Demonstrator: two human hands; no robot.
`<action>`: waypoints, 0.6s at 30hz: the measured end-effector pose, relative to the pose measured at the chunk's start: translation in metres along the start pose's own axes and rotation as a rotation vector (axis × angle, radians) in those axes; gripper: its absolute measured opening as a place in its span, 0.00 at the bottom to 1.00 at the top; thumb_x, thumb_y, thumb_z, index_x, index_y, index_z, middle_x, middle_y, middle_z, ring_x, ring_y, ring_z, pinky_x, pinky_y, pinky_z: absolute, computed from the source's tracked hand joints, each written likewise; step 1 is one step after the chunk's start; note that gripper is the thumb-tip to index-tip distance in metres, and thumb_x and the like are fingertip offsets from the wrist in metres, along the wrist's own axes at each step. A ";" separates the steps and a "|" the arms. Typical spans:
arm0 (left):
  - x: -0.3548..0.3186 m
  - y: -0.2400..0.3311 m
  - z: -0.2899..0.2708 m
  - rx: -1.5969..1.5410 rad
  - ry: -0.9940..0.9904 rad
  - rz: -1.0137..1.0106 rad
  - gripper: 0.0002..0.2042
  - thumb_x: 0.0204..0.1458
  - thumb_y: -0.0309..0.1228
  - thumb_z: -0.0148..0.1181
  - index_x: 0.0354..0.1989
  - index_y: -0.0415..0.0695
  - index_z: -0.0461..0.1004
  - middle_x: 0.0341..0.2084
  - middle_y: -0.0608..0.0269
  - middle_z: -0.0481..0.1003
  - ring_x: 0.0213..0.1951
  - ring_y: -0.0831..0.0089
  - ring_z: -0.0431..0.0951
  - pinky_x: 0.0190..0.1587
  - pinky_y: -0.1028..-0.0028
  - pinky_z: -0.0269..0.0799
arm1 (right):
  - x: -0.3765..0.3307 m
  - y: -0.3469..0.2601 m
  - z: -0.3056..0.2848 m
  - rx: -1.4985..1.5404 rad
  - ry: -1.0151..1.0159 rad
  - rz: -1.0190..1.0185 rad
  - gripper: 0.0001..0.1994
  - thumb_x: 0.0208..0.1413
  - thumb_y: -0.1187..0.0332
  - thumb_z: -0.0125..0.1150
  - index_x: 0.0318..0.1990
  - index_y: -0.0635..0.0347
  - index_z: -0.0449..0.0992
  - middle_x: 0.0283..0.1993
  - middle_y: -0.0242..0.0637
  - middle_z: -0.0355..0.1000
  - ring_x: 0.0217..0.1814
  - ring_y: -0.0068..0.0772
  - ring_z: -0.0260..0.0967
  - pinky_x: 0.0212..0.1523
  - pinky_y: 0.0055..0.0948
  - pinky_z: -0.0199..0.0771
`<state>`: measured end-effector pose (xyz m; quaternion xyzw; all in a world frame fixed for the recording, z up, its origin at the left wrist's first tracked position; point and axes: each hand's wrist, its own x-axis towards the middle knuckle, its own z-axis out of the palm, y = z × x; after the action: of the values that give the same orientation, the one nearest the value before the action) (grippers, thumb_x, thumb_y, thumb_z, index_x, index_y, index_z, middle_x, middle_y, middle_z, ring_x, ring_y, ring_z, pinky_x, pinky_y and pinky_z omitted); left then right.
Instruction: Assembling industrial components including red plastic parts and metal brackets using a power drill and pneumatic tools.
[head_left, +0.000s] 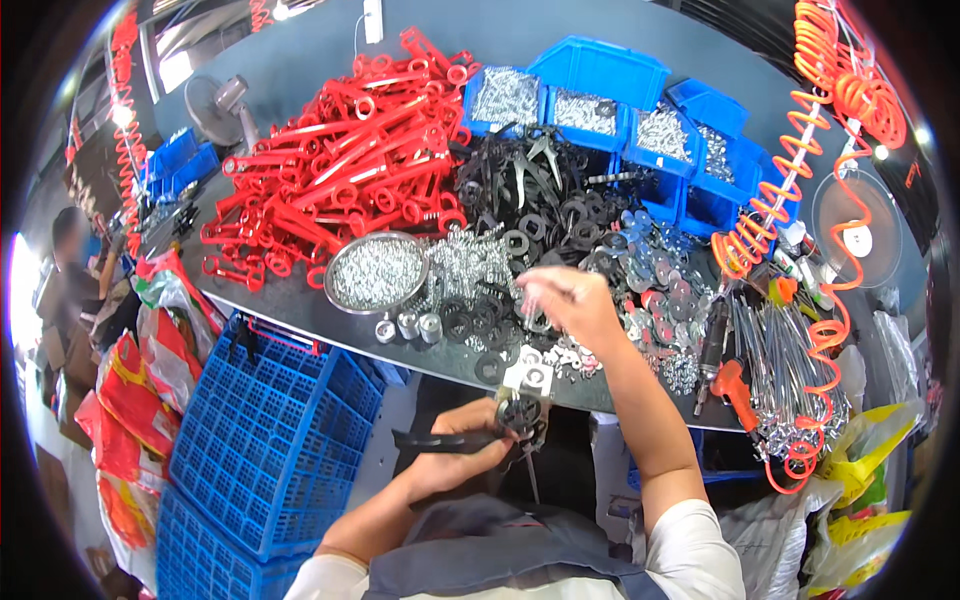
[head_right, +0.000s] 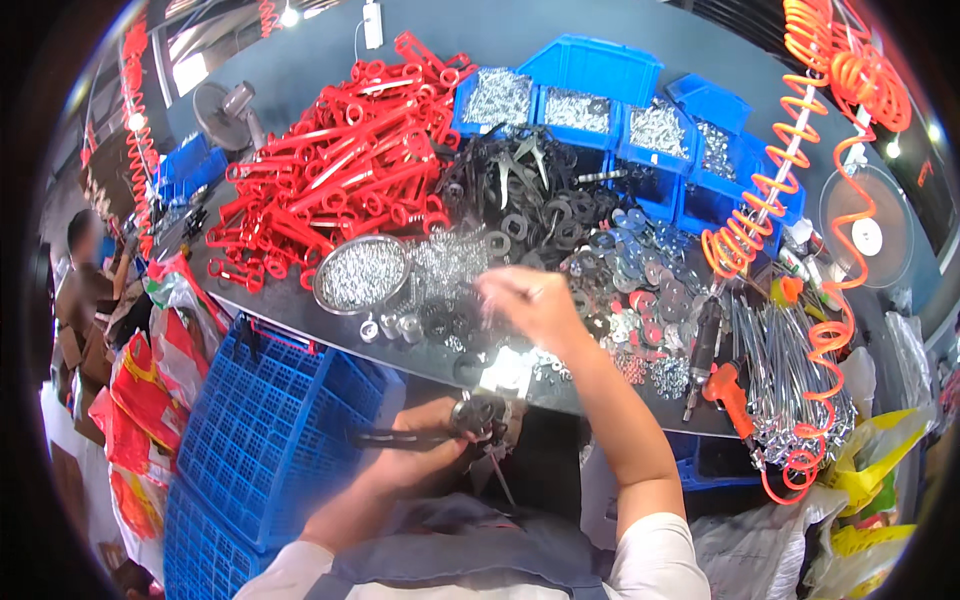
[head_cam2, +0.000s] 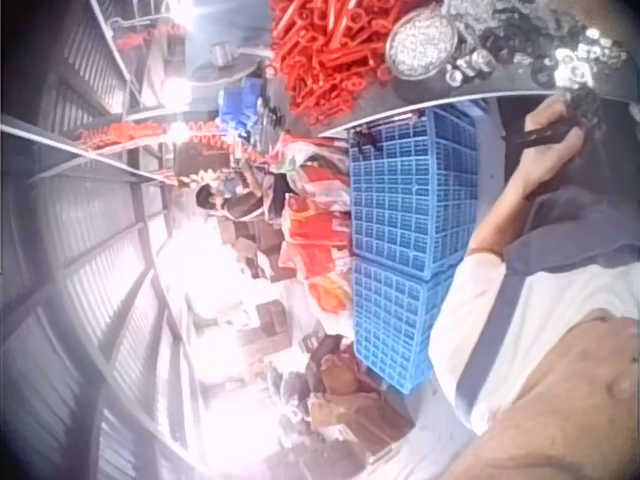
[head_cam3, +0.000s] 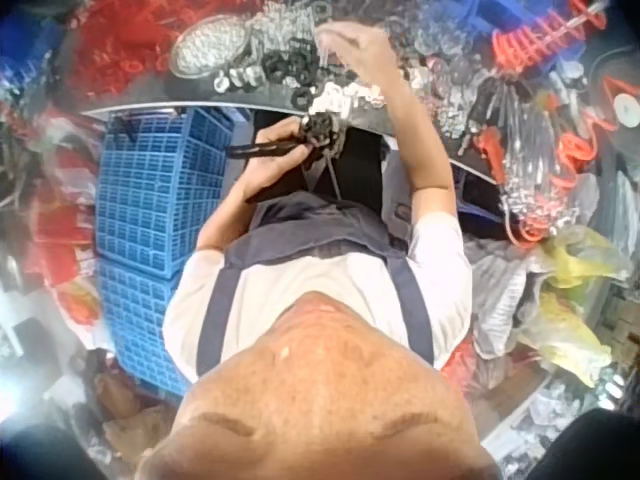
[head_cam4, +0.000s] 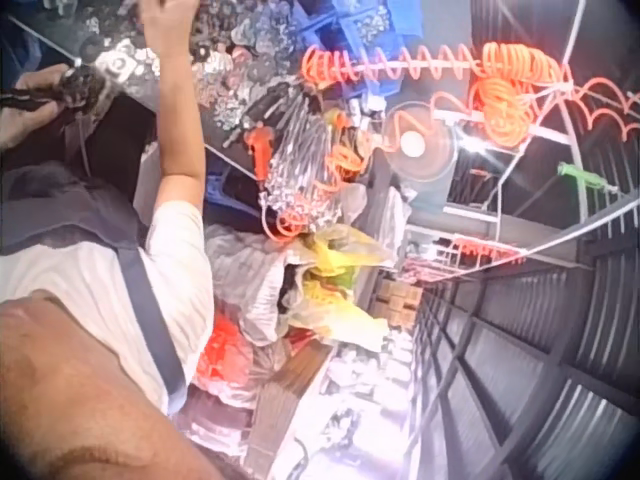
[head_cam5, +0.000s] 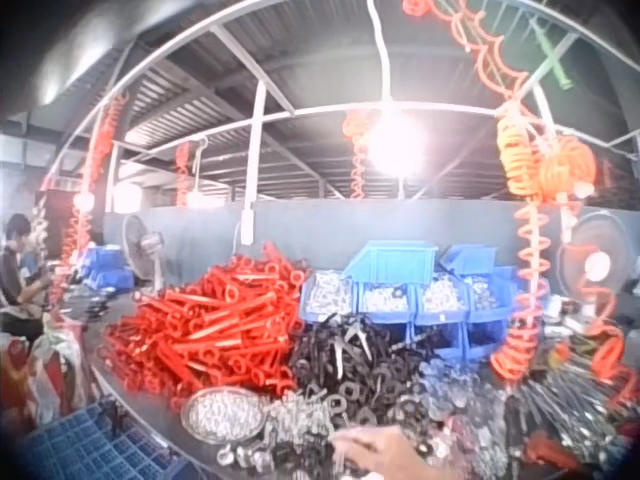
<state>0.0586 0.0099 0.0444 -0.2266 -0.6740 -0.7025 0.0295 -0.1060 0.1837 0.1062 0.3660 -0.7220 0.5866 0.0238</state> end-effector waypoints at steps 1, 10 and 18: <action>0.003 -0.001 0.005 -0.111 0.026 -0.025 0.03 0.48 0.21 0.57 0.31 0.36 0.74 0.32 0.59 0.74 0.37 0.74 0.73 0.42 0.75 0.67 | -0.011 -0.009 0.010 0.006 -0.040 -0.166 0.08 0.55 0.74 0.59 0.40 0.66 0.78 0.27 0.33 0.76 0.21 0.17 0.65 0.22 0.18 0.64; 0.001 0.003 0.017 -0.080 0.050 -0.068 0.05 0.48 0.21 0.59 0.34 0.36 0.74 0.34 0.58 0.73 0.37 0.73 0.73 0.41 0.74 0.68 | -0.042 -0.048 0.009 -0.185 -0.006 -0.371 0.08 0.50 0.77 0.62 0.39 0.65 0.79 0.25 0.37 0.74 0.25 0.30 0.72 0.27 0.24 0.68; 0.004 0.013 0.015 0.113 0.010 -0.016 0.05 0.49 0.22 0.59 0.34 0.36 0.73 0.30 0.59 0.72 0.33 0.75 0.73 0.37 0.75 0.69 | -0.058 -0.052 0.008 -0.212 -0.244 -0.232 0.06 0.49 0.74 0.65 0.35 0.63 0.80 0.24 0.37 0.72 0.23 0.29 0.68 0.25 0.27 0.67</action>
<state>0.0635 0.0247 0.0585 -0.2154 -0.7142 -0.6648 0.0399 -0.0315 0.2038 0.1203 0.5106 -0.7301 0.4522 0.0420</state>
